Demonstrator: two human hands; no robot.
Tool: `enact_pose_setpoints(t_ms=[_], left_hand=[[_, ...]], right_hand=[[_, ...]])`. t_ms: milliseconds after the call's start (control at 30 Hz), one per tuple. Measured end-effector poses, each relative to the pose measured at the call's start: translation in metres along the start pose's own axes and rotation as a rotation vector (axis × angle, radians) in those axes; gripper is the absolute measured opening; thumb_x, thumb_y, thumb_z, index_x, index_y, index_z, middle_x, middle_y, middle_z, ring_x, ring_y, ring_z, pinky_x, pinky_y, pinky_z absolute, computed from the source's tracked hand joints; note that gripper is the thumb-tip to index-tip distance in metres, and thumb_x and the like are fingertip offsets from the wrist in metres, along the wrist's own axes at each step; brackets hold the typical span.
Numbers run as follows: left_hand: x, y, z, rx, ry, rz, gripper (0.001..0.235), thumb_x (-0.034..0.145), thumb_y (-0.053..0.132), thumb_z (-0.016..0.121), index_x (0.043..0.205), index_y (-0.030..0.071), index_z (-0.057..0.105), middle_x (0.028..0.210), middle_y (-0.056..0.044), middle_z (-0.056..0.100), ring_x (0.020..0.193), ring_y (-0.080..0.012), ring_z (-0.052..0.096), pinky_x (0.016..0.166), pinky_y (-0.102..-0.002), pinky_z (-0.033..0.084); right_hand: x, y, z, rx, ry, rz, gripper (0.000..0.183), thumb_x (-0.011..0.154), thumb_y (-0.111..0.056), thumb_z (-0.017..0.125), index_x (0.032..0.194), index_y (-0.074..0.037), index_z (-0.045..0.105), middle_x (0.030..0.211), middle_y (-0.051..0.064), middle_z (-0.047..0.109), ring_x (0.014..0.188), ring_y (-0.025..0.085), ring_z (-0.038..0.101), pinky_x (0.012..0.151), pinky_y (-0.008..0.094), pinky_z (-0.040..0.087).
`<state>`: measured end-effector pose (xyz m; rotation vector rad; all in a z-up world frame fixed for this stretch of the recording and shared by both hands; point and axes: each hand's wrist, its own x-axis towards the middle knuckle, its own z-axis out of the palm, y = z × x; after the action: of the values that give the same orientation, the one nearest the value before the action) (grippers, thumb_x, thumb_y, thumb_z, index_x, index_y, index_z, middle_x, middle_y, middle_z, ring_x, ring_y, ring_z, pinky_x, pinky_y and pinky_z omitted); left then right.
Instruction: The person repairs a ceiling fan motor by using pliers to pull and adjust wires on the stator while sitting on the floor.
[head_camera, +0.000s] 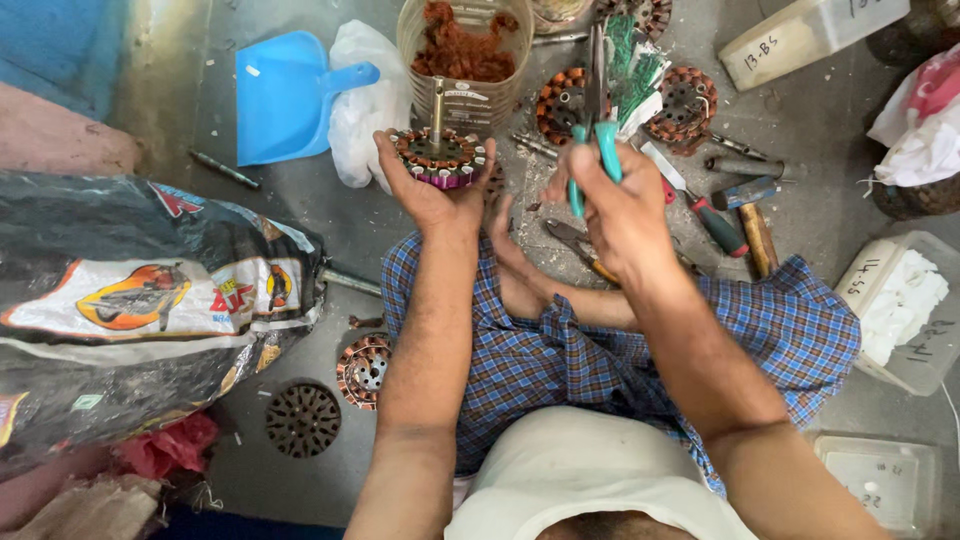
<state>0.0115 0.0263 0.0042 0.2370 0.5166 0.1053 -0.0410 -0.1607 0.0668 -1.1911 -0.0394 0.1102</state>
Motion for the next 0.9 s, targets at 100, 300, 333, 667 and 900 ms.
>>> enact_pose_setpoints(t_ms=[100, 300, 333, 667, 900], left_hand=[[-0.006, -0.005, 0.0, 0.034, -0.004, -0.003, 0.082, 0.077, 0.068, 0.064, 0.144, 0.025, 0.047, 0.141, -0.008, 0.053, 0.124, -0.0345, 0.053, 0.091, -0.064, 0.053], [-0.007, -0.005, 0.002, 0.058, -0.043, 0.018, 0.078, 0.08, 0.065, 0.064, 0.144, 0.024, 0.047, 0.138, -0.01, 0.055, 0.12, -0.0344, 0.055, 0.092, -0.064, 0.052], [-0.007, -0.004, 0.001, 0.063, -0.033, 0.019, 0.077, 0.08, 0.065, 0.063, 0.144, 0.024, 0.048, 0.137, -0.009, 0.055, 0.12, -0.0343, 0.055, 0.092, -0.064, 0.052], [0.001, -0.007, -0.009, 0.078, -0.063, -0.024, 0.068, 0.082, 0.064, 0.063, 0.136, 0.024, 0.053, 0.125, -0.011, 0.06, 0.109, -0.0365, 0.059, 0.091, -0.065, 0.053], [0.005, -0.001, -0.011, 0.062, -0.076, -0.043, 0.066, 0.083, 0.062, 0.064, 0.136, 0.023, 0.053, 0.124, -0.01, 0.061, 0.105, -0.0363, 0.06, 0.093, -0.067, 0.052]], right_hand=[[-0.065, -0.053, 0.031, 0.045, -0.225, -0.098, 0.041, 0.096, -0.033, 0.081, 0.091, -0.005, 0.052, 0.103, 0.01, 0.056, 0.095, 0.024, 0.061, 0.086, 0.041, 0.053], [-0.094, -0.106, 0.073, -0.254, -0.378, -0.353, 0.042, 0.097, -0.037, 0.079, 0.091, -0.004, 0.053, 0.103, 0.01, 0.057, 0.095, 0.023, 0.06, 0.088, 0.04, 0.052], [-0.095, -0.106, 0.076, -0.273, -0.379, -0.366, 0.043, 0.097, -0.037, 0.079, 0.091, -0.004, 0.053, 0.102, 0.009, 0.057, 0.095, 0.023, 0.06, 0.088, 0.04, 0.052], [-0.099, -0.088, 0.076, -0.308, -0.328, -0.317, 0.046, 0.099, -0.043, 0.076, 0.091, -0.004, 0.054, 0.101, 0.008, 0.059, 0.095, 0.021, 0.059, 0.091, 0.038, 0.051], [-0.114, -0.103, 0.073, -0.21, -0.313, -0.216, 0.049, 0.1, -0.047, 0.074, 0.091, -0.004, 0.054, 0.1, 0.007, 0.06, 0.095, 0.02, 0.059, 0.093, 0.037, 0.051]])
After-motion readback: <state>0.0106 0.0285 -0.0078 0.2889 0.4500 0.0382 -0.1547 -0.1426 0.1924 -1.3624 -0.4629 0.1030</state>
